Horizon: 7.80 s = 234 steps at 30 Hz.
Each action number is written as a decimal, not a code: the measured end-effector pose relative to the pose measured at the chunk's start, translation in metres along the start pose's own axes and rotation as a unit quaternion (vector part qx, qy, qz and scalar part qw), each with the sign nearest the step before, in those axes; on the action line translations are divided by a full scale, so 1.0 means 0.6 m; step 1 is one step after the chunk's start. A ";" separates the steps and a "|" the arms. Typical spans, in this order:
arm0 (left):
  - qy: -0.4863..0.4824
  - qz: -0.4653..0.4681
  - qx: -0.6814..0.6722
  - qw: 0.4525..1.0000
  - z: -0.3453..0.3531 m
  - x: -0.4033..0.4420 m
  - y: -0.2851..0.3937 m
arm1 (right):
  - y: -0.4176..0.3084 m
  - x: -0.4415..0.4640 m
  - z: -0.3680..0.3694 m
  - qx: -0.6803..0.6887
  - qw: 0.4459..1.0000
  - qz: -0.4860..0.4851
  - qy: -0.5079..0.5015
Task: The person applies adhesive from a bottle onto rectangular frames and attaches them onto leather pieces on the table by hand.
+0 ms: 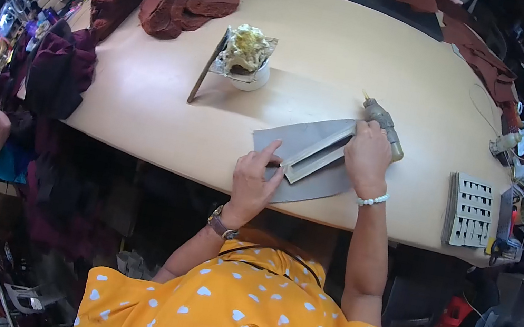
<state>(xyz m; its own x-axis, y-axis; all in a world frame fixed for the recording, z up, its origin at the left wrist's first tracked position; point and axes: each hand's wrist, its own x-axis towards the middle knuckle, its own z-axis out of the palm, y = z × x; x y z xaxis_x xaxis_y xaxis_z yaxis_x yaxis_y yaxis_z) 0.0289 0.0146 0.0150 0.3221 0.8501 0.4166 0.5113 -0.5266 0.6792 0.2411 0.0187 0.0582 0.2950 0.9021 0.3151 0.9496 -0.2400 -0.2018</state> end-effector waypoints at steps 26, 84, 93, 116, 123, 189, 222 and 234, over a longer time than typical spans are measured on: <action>-0.024 -0.023 -0.054 0.998 0.005 0.000 -0.002 | 0.198 -0.040 -0.150 0.529 0.825 0.196 0.040; 0.009 0.023 -0.001 1.000 -0.002 -0.011 0.007 | 0.124 -0.090 -0.015 0.589 0.753 0.175 0.235; -0.002 0.020 0.010 1.000 -0.002 -0.010 0.007 | 0.108 -0.090 -0.029 0.523 0.809 0.130 0.234; -0.003 0.018 0.019 1.000 -0.003 -0.009 0.012 | 0.073 -0.116 -0.026 0.552 0.807 0.133 0.163; 0.006 0.020 0.015 1.000 0.001 -0.010 0.010 | 0.021 -0.160 -0.020 0.586 0.795 0.126 0.095; -0.014 0.008 0.000 1.000 -0.007 -0.004 0.003 | 0.155 -0.136 0.009 0.644 0.696 0.238 0.211; 0.022 0.065 -0.041 0.997 0.008 -0.012 -0.022 | 0.012 -0.016 -0.065 0.214 0.974 0.035 0.070; 0.016 0.038 -0.039 0.998 0.008 -0.015 -0.022 | 0.306 -0.161 -0.182 0.617 0.650 0.310 0.317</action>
<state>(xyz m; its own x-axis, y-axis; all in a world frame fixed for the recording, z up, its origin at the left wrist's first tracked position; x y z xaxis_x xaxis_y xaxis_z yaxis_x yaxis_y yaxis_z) 0.0232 0.0138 -0.0006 0.3308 0.8085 0.4867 0.4230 -0.5881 0.6894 0.3986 -0.1517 0.0918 0.9363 0.3462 0.0587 -0.0658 0.3372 -0.9391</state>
